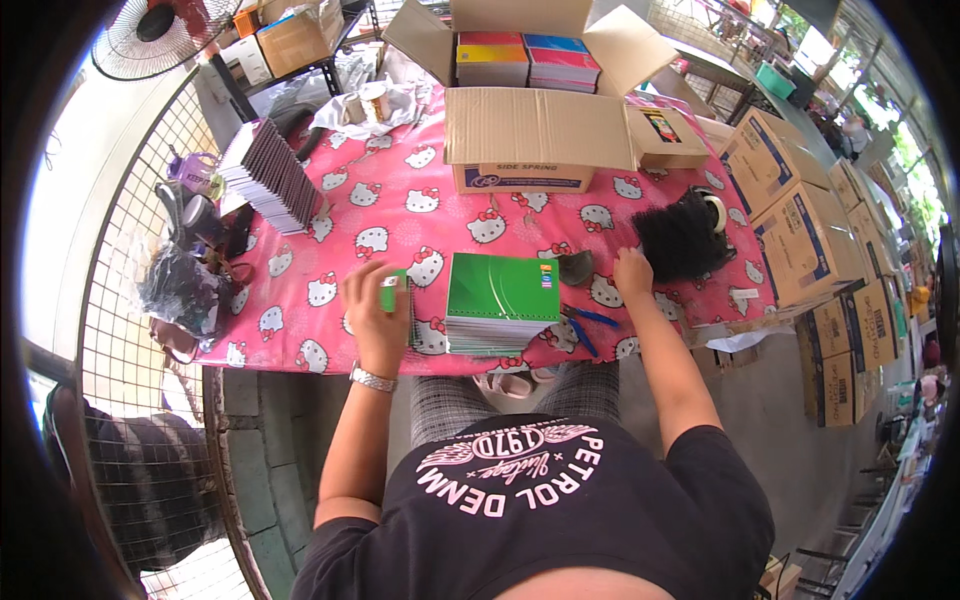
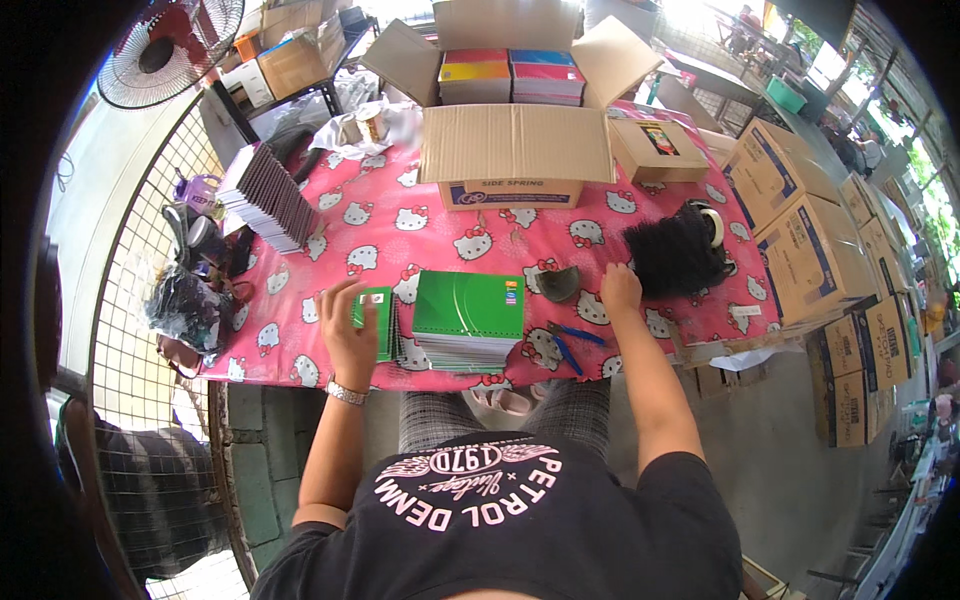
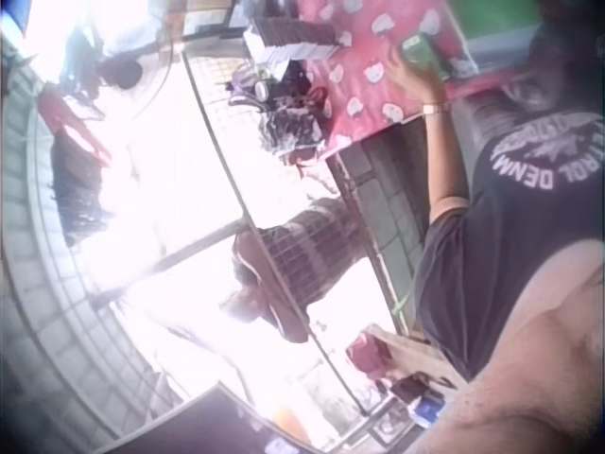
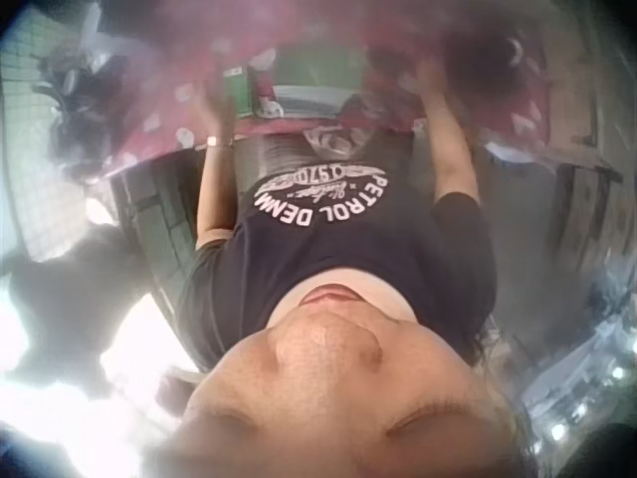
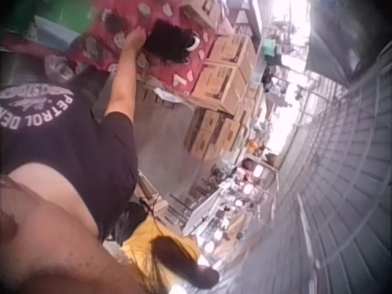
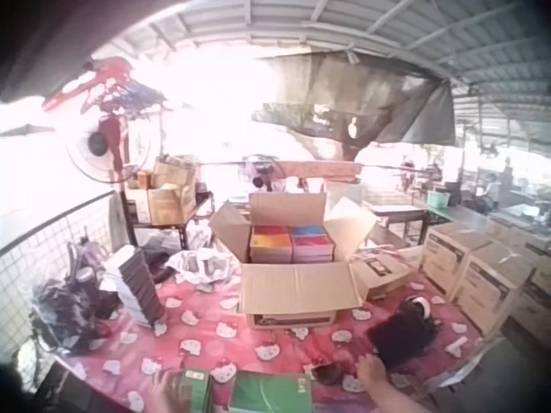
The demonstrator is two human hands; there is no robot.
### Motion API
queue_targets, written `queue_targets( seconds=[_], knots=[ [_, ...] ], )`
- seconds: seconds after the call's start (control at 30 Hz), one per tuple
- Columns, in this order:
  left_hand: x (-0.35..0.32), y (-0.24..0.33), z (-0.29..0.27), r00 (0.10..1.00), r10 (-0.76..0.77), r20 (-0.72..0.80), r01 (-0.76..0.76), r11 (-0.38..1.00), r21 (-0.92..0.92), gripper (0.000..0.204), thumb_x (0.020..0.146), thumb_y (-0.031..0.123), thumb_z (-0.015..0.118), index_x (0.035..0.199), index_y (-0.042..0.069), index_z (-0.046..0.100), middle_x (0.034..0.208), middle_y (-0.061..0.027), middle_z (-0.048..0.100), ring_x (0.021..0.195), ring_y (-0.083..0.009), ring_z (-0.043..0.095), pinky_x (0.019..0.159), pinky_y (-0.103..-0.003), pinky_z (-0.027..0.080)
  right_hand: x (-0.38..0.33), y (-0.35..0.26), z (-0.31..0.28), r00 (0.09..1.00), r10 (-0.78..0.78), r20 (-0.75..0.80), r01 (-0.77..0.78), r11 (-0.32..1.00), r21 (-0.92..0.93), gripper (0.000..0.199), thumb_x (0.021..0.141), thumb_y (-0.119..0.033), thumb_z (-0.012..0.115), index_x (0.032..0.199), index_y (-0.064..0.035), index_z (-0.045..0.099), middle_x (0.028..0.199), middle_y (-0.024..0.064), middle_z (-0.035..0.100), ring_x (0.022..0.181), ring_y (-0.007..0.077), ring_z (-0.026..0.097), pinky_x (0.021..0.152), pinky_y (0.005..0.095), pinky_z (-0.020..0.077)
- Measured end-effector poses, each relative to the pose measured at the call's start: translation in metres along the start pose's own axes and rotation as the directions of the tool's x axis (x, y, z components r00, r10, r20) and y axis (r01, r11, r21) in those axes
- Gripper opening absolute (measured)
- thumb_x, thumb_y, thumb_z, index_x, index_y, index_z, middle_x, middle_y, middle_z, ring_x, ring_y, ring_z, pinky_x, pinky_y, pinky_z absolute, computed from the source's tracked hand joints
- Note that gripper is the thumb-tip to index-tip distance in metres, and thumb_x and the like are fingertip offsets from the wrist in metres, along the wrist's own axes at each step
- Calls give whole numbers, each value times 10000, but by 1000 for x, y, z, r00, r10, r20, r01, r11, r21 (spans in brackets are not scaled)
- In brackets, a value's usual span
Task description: The person binds green notebooks by threading a plastic coil through the pre-punched holes of each notebook and then using a pair of pliers to clip and secure the ends of the coil.
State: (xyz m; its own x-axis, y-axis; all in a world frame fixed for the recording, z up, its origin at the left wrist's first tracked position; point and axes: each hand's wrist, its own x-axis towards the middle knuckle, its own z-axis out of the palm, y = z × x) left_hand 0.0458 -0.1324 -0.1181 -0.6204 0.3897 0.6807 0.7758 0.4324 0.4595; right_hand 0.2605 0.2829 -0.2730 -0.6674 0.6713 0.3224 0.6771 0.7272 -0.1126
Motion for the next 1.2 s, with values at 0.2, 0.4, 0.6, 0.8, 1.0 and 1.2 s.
queue_targets(
  seconds=[0.2,0.4,0.6,0.8,1.0,1.2],
  knots=[
    [27,105,-7,563,582,587,-643,755,-131,229,838,209,687,1036,96,672,1094,-57,644,982,-247,625,793,-389,532,41,-34,-89,994,53,-92,-24,958,287,168,792,-92,645,940,-22,610,957,185,655,902,377,657,782,465,535],
    [60,101,-17,487,542,685,-493,818,-297,197,850,175,658,1031,99,681,938,-51,681,835,-252,663,708,-387,542,10,-109,-196,957,-239,-165,255,422,870,301,908,0,570,1193,-46,656,961,107,656,828,244,635,765,335,522],
    [83,104,-18,439,534,723,-353,842,-407,186,856,159,670,1026,111,729,847,-86,700,780,-291,680,714,-411,544,-22,-145,-239,909,-402,-113,291,417,861,189,923,-108,676,1101,-54,703,911,77,637,871,182,609,753,303,490],
    [86,107,-19,441,496,748,-336,864,-375,183,849,116,658,1023,92,712,851,-101,692,794,-303,675,714,-412,541,-29,-148,-235,901,-390,-191,347,384,856,197,880,1,668,1069,-46,697,979,78,635,862,186,615,743,310,496],
    [91,116,-19,677,545,495,-471,837,-277,193,845,64,623,1038,64,619,905,-100,632,868,-306,626,784,-423,499,-30,-155,-252,892,-379,-247,402,413,817,234,853,19,667,1072,-54,700,985,83,634,912,224,614,799,337,495],
    [73,125,1,752,554,356,-524,831,-187,202,873,163,660,1039,80,579,929,-71,605,898,-264,585,846,-396,424,-32,-156,-249,884,-344,-315,454,473,755,265,843,28,654,1089,-58,703,951,85,631,895,236,610,802,346,493]
  ],
)
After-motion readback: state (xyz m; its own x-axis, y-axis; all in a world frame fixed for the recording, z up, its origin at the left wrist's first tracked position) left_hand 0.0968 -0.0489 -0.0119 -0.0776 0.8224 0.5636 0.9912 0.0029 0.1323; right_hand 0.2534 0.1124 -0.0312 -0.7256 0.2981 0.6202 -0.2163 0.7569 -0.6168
